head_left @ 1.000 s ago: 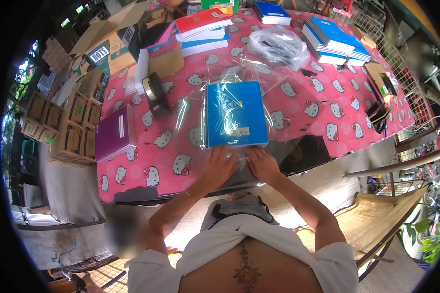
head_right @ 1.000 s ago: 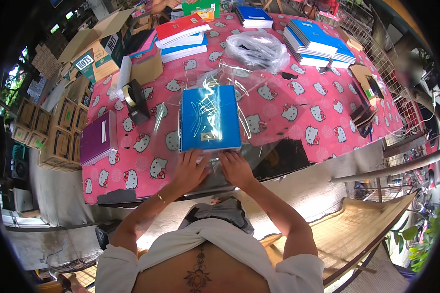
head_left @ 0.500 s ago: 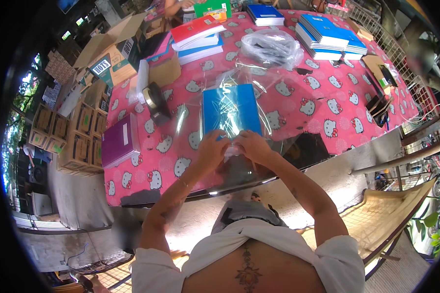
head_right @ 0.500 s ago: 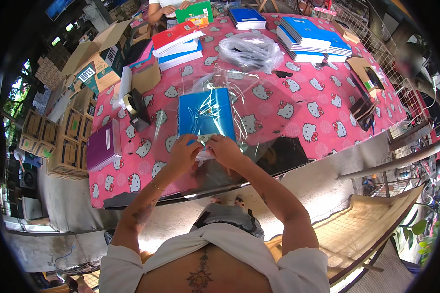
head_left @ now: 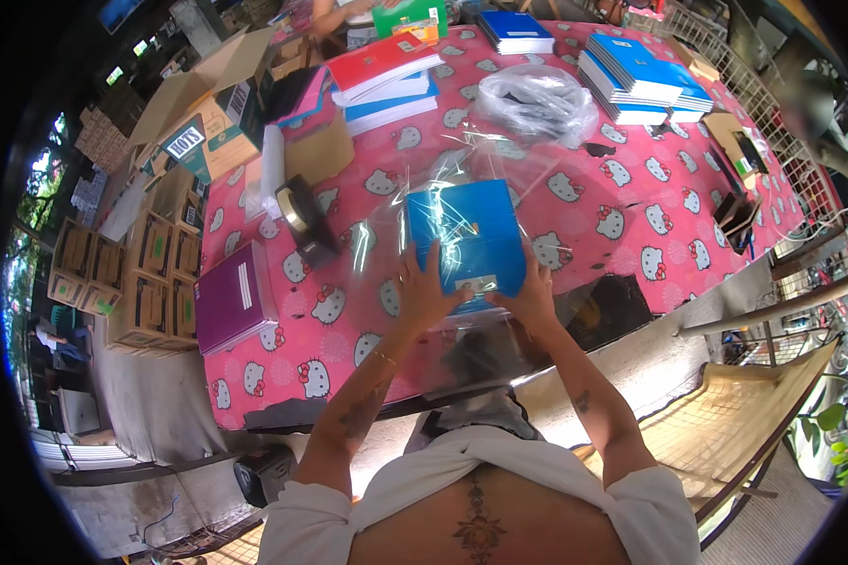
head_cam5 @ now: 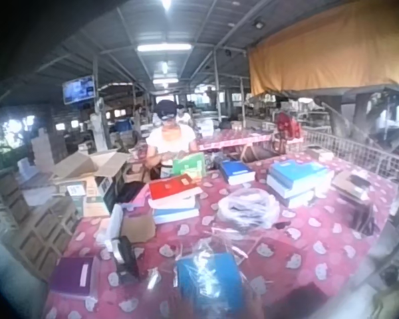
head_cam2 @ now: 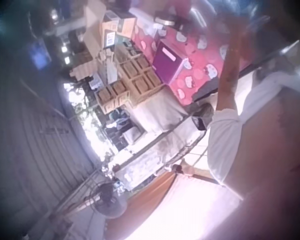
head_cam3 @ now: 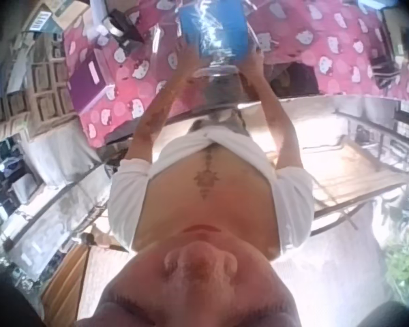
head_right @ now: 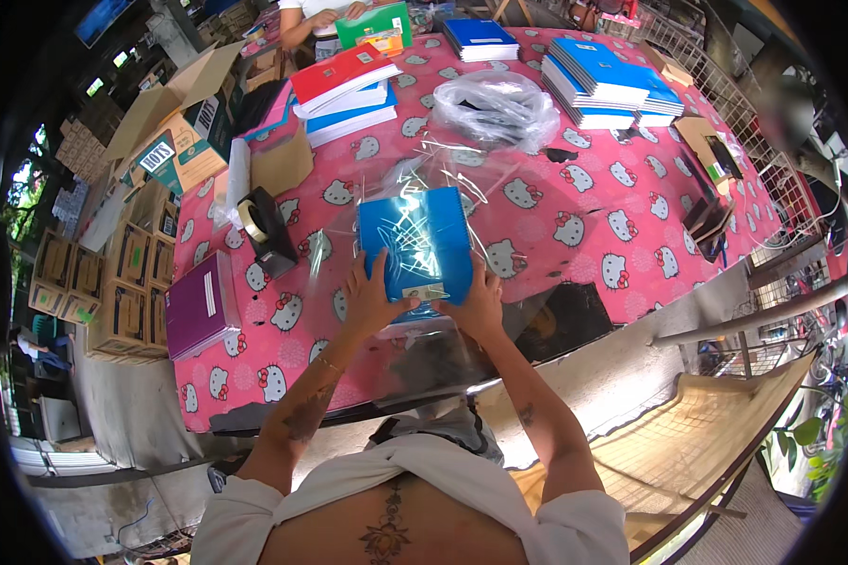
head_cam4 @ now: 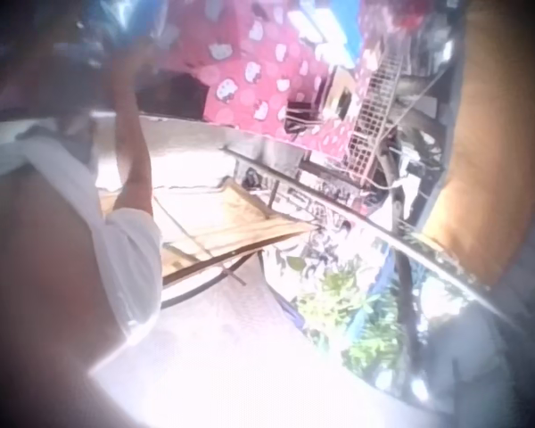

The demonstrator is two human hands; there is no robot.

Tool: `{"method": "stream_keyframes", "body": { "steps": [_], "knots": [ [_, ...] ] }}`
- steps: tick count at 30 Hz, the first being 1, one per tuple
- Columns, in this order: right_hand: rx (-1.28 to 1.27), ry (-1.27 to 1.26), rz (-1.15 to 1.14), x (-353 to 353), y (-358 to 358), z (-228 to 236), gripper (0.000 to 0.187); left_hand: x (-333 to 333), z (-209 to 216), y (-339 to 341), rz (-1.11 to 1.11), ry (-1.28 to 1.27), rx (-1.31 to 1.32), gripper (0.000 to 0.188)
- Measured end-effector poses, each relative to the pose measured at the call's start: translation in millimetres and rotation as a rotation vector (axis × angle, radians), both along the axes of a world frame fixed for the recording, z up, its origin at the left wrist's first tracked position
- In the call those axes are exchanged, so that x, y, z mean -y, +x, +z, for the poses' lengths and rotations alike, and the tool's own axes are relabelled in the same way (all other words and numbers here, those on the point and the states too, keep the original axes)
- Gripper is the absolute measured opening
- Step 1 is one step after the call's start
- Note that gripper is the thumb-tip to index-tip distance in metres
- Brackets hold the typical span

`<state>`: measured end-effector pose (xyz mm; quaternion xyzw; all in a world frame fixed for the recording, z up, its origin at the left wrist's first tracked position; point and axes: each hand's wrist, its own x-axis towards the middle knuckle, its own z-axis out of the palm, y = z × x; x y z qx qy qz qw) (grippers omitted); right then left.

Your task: The person places stacks of notebooks into individual plastic bags and uses a tape dispenser to seal them.

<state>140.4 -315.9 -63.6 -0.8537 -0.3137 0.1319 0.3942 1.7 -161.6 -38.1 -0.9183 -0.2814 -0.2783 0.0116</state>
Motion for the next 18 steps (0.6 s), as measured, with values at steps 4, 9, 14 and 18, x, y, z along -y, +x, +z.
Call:
{"method": "stream_keyframes", "body": {
  "steps": [4, 9, 14, 18],
  "knots": [
    [0.003, -0.041, -0.036, -9, 2, -8, 0.121, -83, -11, -34, 0.171, -0.437, 0.353, 0.069],
    [0.022, -0.031, -0.009, -12, -1, -9, 0.120, -219, -11, -126, 0.387, -0.885, 0.503, 0.045],
    [0.025, -0.062, -0.016, -8, 1, -11, 0.119, -218, -36, -125, 0.288, -1.145, 0.928, 0.019],
    [0.009, -0.074, -0.040, -8, 3, -15, 0.120, -172, -68, -117, -0.077, -1.618, 1.429, 0.026]
  ]
}}
